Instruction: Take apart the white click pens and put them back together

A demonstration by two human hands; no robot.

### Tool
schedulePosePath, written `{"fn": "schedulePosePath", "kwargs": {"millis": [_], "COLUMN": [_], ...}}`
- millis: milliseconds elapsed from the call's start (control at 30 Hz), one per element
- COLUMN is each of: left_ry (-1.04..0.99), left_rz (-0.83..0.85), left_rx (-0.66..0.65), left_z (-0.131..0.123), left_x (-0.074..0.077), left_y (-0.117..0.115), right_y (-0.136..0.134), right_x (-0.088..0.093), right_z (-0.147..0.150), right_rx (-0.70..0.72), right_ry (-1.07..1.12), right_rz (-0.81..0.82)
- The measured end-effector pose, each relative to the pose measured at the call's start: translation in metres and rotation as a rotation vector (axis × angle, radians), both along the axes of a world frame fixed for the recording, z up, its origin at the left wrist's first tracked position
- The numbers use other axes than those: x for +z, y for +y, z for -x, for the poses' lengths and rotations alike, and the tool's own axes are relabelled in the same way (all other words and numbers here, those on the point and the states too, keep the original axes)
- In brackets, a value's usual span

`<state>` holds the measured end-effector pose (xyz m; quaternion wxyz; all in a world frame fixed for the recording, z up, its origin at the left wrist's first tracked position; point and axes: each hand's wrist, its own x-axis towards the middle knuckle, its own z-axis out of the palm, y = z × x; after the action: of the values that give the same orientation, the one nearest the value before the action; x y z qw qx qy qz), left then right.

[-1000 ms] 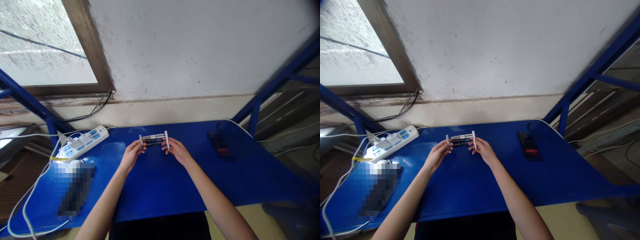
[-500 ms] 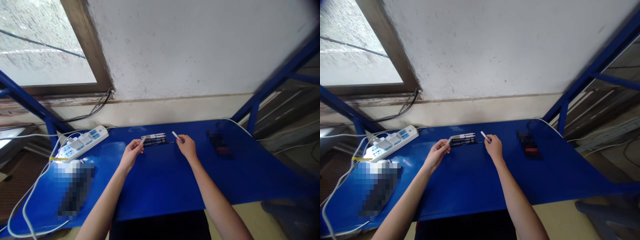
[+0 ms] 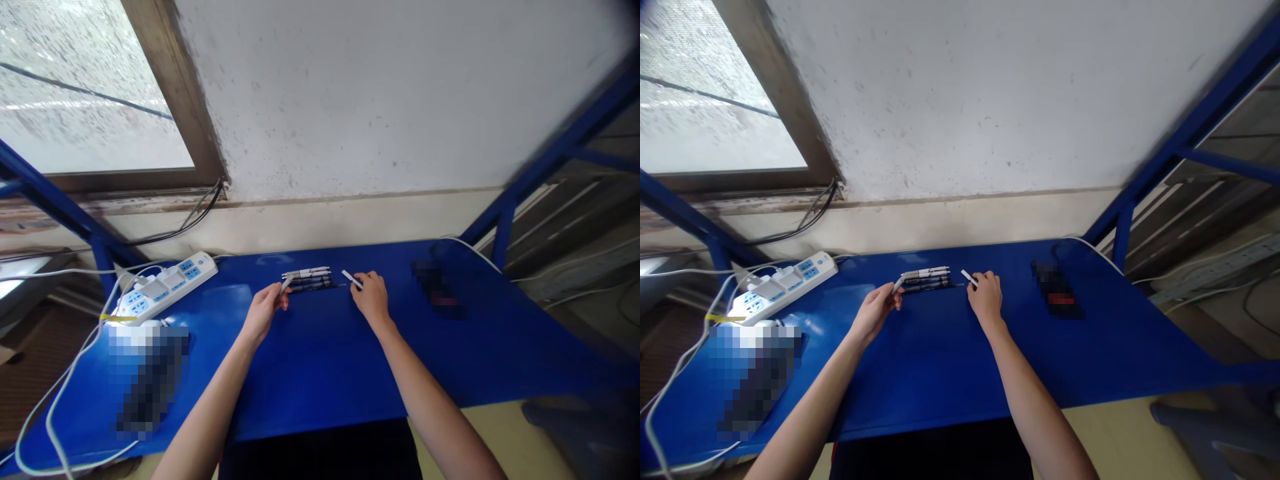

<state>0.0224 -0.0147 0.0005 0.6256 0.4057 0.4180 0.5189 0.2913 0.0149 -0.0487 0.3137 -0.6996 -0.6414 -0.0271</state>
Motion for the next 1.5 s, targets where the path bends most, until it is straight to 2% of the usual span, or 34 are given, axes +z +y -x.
{"fn": "schedulePosePath", "kwargs": {"millis": [100,233,400,633,833,1033,1300,1500], "left_ry": [0.021,0.032,0.035,0.037,0.042,0.018,0.101,0.13], "left_rz": [-0.007,-0.02,-0.016,-0.021,-0.007,-0.031,-0.061,-0.091], "left_rx": [-0.014,-0.027,-0.029,-0.034,-0.022,-0.001,-0.001,-0.02], "left_z": [0.0,0.0,0.0,-0.001,-0.003,-0.003,0.003,0.003], "left_x": [-0.001,-0.002,-0.003,-0.002,-0.002,-0.005,-0.009,-0.008], "left_y": [0.0,0.0,0.0,-0.001,0.0,0.004,0.004,0.002], "right_y": [-0.003,-0.008,-0.011,-0.009,-0.008,-0.007,-0.008,-0.012], "right_x": [0.007,0.016,0.013,0.006,0.013,0.025,0.027,0.028], "right_z": [0.005,0.019,0.032,0.028,0.022,0.017,0.028,0.037], "right_rx": [0.055,0.206,0.287,0.31,0.473,0.557,0.585,0.612], "right_ry": [0.016,0.054,0.01,0.075,0.147,0.413,0.878,0.991], "right_rz": [-0.034,-0.074,-0.011,0.064,0.078,0.173,0.34,0.404]}}
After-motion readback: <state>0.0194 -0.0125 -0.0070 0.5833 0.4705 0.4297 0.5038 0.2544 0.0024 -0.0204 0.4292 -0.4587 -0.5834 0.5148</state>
